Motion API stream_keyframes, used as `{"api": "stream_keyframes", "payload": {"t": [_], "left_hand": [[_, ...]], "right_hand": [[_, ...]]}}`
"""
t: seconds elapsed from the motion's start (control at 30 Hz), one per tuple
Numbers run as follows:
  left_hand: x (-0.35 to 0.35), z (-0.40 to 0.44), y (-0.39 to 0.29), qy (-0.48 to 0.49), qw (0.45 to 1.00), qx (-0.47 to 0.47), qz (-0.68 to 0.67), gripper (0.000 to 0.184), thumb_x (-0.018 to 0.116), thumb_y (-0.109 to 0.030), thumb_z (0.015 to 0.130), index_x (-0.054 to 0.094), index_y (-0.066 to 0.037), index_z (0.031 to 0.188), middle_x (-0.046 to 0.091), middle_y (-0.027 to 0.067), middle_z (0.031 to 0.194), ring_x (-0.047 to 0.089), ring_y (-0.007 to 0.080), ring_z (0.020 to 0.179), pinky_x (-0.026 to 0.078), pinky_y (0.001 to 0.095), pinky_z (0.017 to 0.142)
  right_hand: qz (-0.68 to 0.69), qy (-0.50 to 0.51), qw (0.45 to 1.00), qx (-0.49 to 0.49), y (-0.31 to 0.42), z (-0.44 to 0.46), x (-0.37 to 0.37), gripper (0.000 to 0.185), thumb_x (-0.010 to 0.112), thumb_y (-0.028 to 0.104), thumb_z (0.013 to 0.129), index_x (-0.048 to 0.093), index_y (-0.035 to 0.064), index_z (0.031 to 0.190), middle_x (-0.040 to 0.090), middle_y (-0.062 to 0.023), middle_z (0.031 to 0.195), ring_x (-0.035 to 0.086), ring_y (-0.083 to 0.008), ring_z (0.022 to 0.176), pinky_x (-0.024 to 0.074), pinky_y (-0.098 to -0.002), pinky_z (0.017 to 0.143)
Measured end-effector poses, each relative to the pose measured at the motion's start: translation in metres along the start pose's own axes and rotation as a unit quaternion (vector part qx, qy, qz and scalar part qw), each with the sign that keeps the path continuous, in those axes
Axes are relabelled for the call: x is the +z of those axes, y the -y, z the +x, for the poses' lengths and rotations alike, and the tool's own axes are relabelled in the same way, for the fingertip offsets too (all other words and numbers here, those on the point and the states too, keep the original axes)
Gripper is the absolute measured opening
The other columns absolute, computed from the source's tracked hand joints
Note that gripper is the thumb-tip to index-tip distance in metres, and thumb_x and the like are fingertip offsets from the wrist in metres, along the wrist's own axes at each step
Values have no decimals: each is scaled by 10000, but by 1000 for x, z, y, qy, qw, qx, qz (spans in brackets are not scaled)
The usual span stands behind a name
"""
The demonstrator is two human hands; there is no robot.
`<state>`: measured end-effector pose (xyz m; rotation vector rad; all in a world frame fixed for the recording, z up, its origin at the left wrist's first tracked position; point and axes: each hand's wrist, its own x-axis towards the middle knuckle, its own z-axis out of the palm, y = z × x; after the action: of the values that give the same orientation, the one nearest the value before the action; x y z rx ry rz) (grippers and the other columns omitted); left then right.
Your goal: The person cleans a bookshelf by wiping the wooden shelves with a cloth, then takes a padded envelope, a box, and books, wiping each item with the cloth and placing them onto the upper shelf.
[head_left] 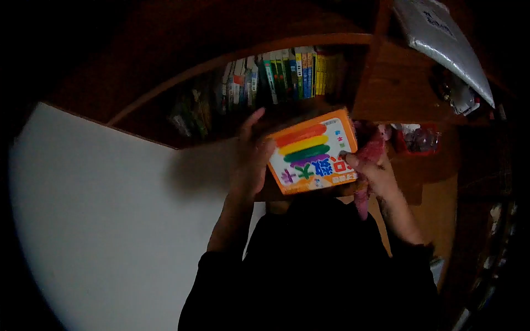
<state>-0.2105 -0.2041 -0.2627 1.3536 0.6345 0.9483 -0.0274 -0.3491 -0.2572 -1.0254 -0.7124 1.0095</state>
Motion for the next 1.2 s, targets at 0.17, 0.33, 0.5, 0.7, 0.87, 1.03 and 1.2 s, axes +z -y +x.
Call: {"api": "stream_keyframes", "payload": {"t": [0.17,0.33,0.5,0.7,0.87,1.03,1.2], "left_hand": [[-2,-11,-7,81,955,-52,282,378,647,-290,847,543,-11,1079,620,154,963,630,171,857,505,242,628],[9,-23,-8,82,963,-22,255,272,648,-269,850,568,-17,912,649,99,779,646,121,682,481,204,545],[16,-31,21,6,998,-57,-1,287,630,-233,864,550,2,1009,630,66,848,624,93,704,504,221,624],[29,-46,8,-67,976,-74,-192,339,610,-242,877,532,13,1085,611,73,956,608,96,792,505,231,698],[50,-53,-30,-99,982,41,-155,336,599,-229,886,531,11,1112,605,77,998,608,100,820,513,239,726],[52,-59,-37,-127,980,41,-147,314,597,-214,886,538,9,1098,606,74,993,606,103,822,510,239,729],[42,-54,-50,-111,991,63,-35,276,594,-195,881,546,5,1067,601,65,955,578,99,812,485,244,744]], "right_hand": [[96,-55,988,111,1,2,-13,515,645,101,763,461,4,1234,598,-130,1109,611,-198,945,473,-334,856],[319,-26,937,137,13,-20,1,557,550,338,819,442,37,1275,576,-119,1166,582,-223,1018,466,-363,875],[331,-113,934,-67,2,-16,22,633,455,601,841,479,98,1224,556,-87,1144,554,-223,991,443,-353,894],[254,284,924,-37,-63,-30,-17,653,674,371,813,378,74,1314,507,-82,1229,483,-182,1121,438,-346,898],[-61,194,966,-161,-3,-38,24,723,800,78,679,401,33,1280,506,-99,1252,504,-179,1122,417,-351,953],[-75,190,974,-101,22,-45,26,673,796,129,696,421,27,1245,511,-86,1214,473,-179,1156,373,-350,987],[-108,165,974,-110,31,-43,31,502,737,99,754,486,34,1184,571,-67,1143,548,-151,1060,442,-324,915]]}}
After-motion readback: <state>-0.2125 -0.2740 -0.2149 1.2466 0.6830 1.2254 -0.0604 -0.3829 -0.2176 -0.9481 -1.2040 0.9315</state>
